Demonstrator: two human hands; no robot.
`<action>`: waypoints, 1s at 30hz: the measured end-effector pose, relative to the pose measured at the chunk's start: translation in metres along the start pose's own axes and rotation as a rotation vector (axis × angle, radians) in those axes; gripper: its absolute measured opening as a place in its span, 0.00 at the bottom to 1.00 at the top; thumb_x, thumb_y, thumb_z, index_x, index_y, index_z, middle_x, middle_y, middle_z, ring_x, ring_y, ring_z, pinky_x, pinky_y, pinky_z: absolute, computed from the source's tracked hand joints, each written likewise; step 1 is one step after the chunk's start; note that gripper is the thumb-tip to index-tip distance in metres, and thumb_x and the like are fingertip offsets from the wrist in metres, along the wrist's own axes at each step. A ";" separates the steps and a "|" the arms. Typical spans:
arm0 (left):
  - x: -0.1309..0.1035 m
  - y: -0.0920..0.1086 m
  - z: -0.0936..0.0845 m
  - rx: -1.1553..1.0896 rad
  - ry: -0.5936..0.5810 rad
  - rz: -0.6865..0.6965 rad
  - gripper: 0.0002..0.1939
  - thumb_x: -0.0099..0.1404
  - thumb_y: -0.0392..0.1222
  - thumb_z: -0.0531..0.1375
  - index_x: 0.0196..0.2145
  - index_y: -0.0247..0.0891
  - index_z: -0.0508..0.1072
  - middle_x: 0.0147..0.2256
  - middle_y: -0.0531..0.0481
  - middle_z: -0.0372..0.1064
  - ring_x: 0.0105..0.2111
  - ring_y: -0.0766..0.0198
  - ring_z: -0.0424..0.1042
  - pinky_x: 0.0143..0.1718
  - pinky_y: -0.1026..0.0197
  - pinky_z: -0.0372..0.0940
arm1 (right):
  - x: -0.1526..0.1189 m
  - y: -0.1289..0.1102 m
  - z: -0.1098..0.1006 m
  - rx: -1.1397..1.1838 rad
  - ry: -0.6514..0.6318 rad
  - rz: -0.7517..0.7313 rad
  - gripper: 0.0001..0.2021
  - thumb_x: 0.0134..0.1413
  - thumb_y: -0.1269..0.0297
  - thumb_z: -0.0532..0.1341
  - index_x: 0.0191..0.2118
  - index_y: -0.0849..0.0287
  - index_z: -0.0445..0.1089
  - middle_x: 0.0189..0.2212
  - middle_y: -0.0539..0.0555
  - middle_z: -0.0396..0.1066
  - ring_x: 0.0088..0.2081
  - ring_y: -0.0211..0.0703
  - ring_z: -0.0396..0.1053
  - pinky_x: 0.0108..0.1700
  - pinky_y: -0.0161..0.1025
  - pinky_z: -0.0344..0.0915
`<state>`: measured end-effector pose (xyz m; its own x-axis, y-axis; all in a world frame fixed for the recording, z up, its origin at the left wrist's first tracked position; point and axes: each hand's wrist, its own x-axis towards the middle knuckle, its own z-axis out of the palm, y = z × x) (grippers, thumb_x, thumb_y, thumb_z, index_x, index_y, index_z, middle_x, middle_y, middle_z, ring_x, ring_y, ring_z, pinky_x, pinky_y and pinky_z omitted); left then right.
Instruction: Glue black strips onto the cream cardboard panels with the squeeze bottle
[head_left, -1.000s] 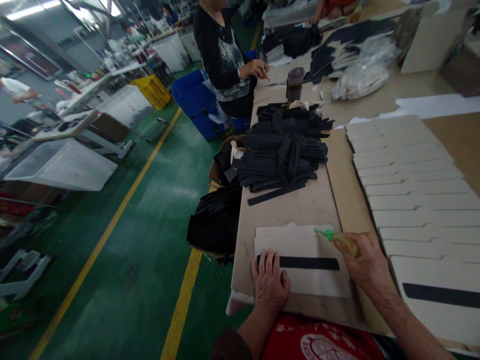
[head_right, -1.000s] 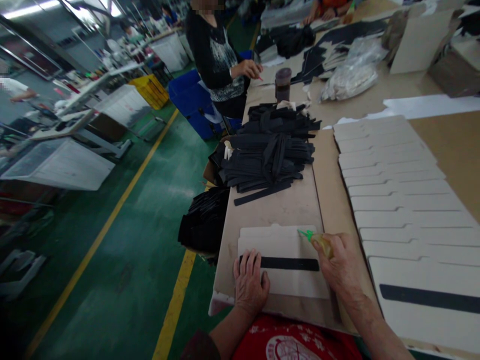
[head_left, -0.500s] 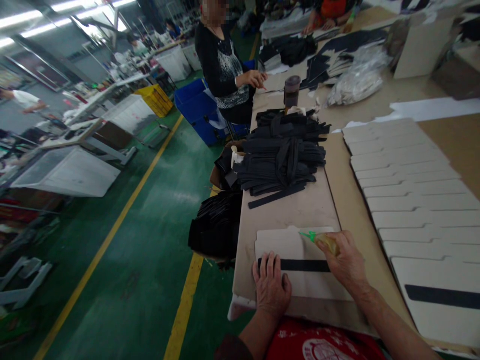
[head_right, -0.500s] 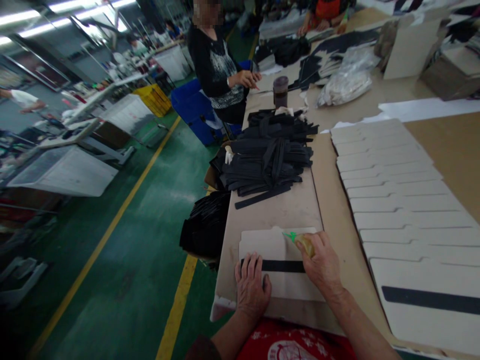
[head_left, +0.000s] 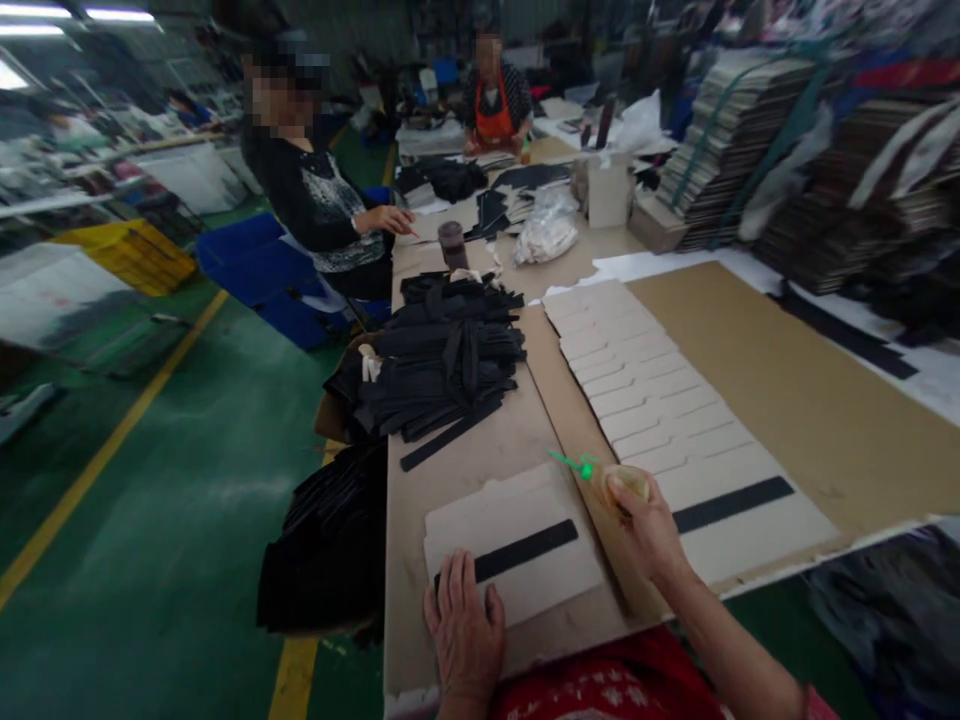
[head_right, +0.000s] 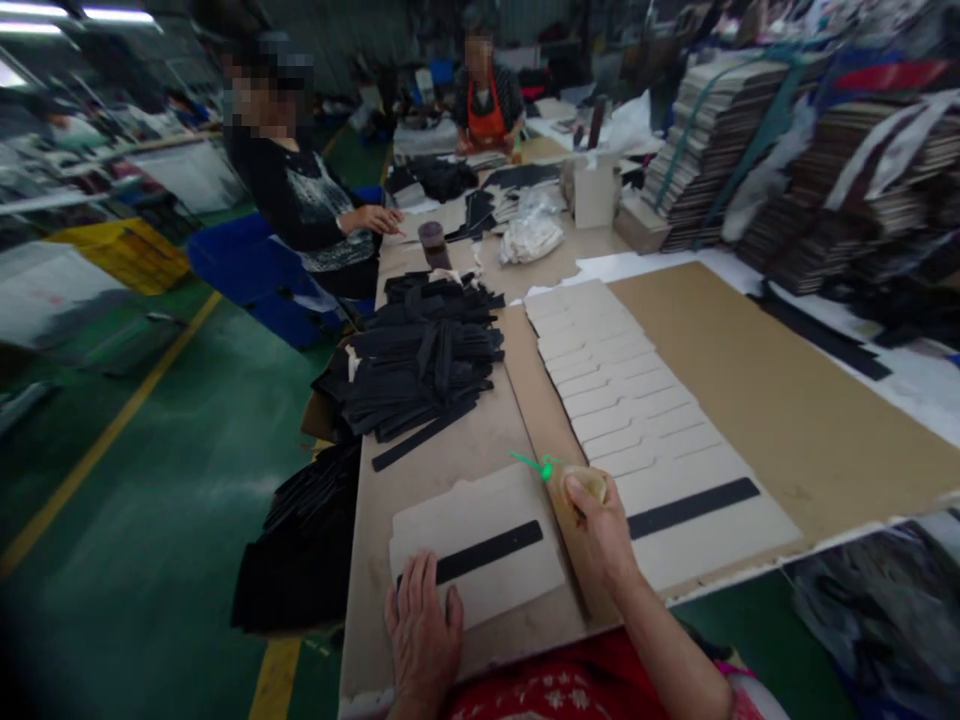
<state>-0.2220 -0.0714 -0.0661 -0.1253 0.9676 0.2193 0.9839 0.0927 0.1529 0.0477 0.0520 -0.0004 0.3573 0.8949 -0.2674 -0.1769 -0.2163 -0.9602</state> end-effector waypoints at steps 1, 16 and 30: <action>0.000 -0.002 0.001 -0.004 0.015 0.005 0.25 0.70 0.38 0.51 0.63 0.32 0.62 0.63 0.38 0.63 0.64 0.49 0.59 0.65 0.39 0.50 | 0.003 -0.005 -0.019 0.039 0.038 0.004 0.19 0.47 0.49 0.69 0.40 0.53 0.67 0.31 0.50 0.74 0.30 0.44 0.71 0.31 0.41 0.70; 0.024 0.043 -0.028 -0.067 -0.105 -0.264 0.25 0.68 0.50 0.50 0.56 0.36 0.69 0.64 0.36 0.61 0.64 0.42 0.59 0.64 0.28 0.49 | 0.044 -0.049 -0.201 0.338 0.160 0.262 0.17 0.51 0.47 0.68 0.40 0.52 0.71 0.35 0.52 0.73 0.29 0.42 0.69 0.20 0.34 0.63; 0.081 0.380 -0.036 -1.531 -0.798 -0.578 0.37 0.60 0.72 0.57 0.52 0.39 0.63 0.50 0.42 0.68 0.49 0.53 0.71 0.34 0.59 0.73 | 0.069 -0.068 -0.197 -0.376 -0.141 0.037 0.19 0.50 0.41 0.63 0.31 0.55 0.71 0.26 0.50 0.72 0.29 0.44 0.68 0.32 0.38 0.68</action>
<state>0.1370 0.0338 0.0440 0.1666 0.8065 -0.5673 -0.1859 0.5907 0.7852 0.2649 0.0516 0.0300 0.2232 0.9229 -0.3138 0.1696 -0.3538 -0.9198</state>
